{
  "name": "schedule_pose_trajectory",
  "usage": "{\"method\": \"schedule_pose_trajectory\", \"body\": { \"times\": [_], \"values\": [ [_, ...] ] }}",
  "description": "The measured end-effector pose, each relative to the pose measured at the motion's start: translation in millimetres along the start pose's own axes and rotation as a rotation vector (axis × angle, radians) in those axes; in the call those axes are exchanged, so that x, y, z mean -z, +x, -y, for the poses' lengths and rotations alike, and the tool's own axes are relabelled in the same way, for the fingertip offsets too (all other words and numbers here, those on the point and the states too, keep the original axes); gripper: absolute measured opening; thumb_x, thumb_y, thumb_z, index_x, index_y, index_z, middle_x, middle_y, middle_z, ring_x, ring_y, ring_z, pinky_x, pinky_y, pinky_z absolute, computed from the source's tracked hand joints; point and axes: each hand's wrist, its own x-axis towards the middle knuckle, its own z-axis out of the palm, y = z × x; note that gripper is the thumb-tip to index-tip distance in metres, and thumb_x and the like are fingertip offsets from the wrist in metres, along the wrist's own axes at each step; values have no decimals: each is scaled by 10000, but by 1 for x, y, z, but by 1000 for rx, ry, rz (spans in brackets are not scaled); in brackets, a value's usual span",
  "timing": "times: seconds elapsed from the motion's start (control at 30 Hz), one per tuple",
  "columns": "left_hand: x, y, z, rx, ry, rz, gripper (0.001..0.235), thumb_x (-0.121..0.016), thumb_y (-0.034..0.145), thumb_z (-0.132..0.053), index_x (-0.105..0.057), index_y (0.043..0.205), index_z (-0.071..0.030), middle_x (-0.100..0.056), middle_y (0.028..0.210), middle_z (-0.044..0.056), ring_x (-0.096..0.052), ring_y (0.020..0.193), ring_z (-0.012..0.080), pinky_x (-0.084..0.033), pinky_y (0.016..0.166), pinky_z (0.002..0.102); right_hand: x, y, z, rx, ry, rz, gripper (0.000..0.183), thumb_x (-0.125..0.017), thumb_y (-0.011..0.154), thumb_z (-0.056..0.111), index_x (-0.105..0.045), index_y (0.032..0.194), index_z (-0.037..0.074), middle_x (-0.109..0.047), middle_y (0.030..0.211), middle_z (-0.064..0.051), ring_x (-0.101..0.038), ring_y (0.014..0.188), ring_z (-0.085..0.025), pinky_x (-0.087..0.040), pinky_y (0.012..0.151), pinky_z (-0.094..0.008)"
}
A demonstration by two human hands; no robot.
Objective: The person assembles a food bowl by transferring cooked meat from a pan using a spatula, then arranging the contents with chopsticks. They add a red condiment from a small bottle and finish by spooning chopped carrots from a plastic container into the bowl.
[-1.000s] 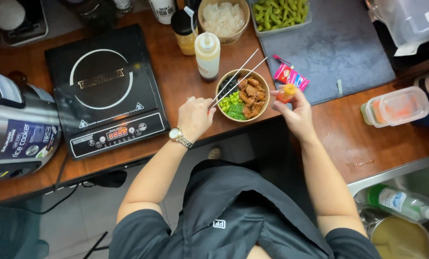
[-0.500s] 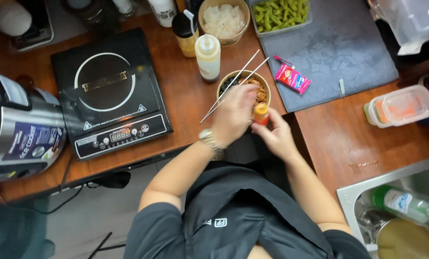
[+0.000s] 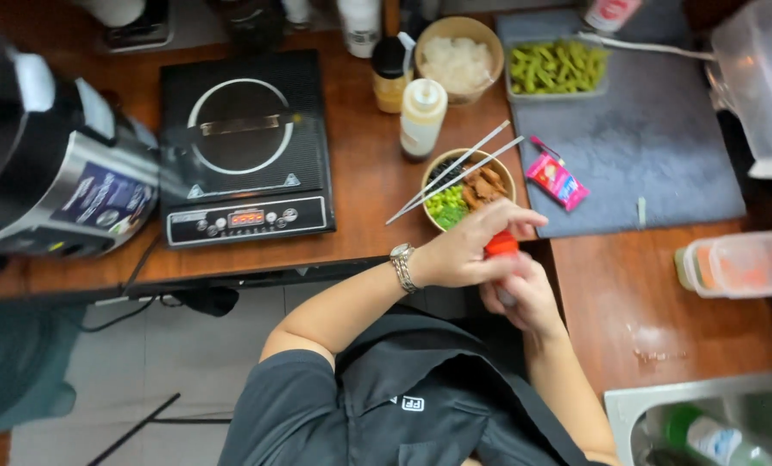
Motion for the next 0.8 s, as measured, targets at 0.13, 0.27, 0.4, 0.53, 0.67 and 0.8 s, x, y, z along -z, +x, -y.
{"method": "schedule_pose_trajectory", "body": {
  "times": [0.13, 0.27, 0.4, 0.53, 0.67, 0.8],
  "values": [
    [44, -11, 27, 303, -4, -365, 427, -769, 943, -326, -670, 1327, -166, -669, 1178, 70, -662, 1136, 254, -503, 1003, 360, 15, -5, 14, 8, 319, 4, 703, -551, 496, -184, -589, 1198, -190, -523, 536, -246, -487, 339, -249, -457, 326, -361],
    [31, -12, -34, 455, -359, -363, 295, -691, 995, -351, -697, 1221, -162, -699, 1120, 40, -673, 1043, 145, -535, 979, 310, -36, 18, 22, 119, -566, -297, 497, -802, 824, 8, -642, 1293, -33, -716, 951, -146, -622, 867, -159, -536, 753, -358],
    [34, -26, -53, 591, -376, -379, 372, -828, 872, -231, -732, 1228, -178, -759, 1037, 31, -719, 993, 142, -564, 924, 312, -62, 36, 10, 267, -771, -47, 286, -902, 726, 143, -770, 954, 32, -742, 810, -130, -710, 725, -269, -581, 692, -362],
    [97, -33, -59, 271, -473, 101, 419, -742, 965, -316, -687, 1328, -113, -697, 1228, 146, -675, 1169, 317, -509, 1048, 459, -60, 38, -40, -164, 27, 305, 790, -985, 588, -64, -620, 1288, -71, -732, 1110, -247, -747, 799, -290, -670, 689, -454],
    [181, 26, -76, 217, -232, 554, 500, -634, 1014, -269, -541, 1410, 21, -655, 1165, 319, -601, 1140, 526, -448, 1033, 617, -48, 55, -53, -214, 251, 373, 599, -843, 859, 151, -579, 1334, -102, -696, 949, -292, -682, 585, -285, -587, 496, -418],
    [246, 92, -24, 862, 572, 506, 440, -777, 790, -372, -744, 1198, -210, -785, 1119, -16, -730, 1008, 164, -512, 912, 330, 2, 64, 34, -171, -695, 231, 737, -697, 928, 449, -419, 1499, 74, -542, 1489, -151, -539, 1366, -269, -402, 1150, -401]
  ]
}}
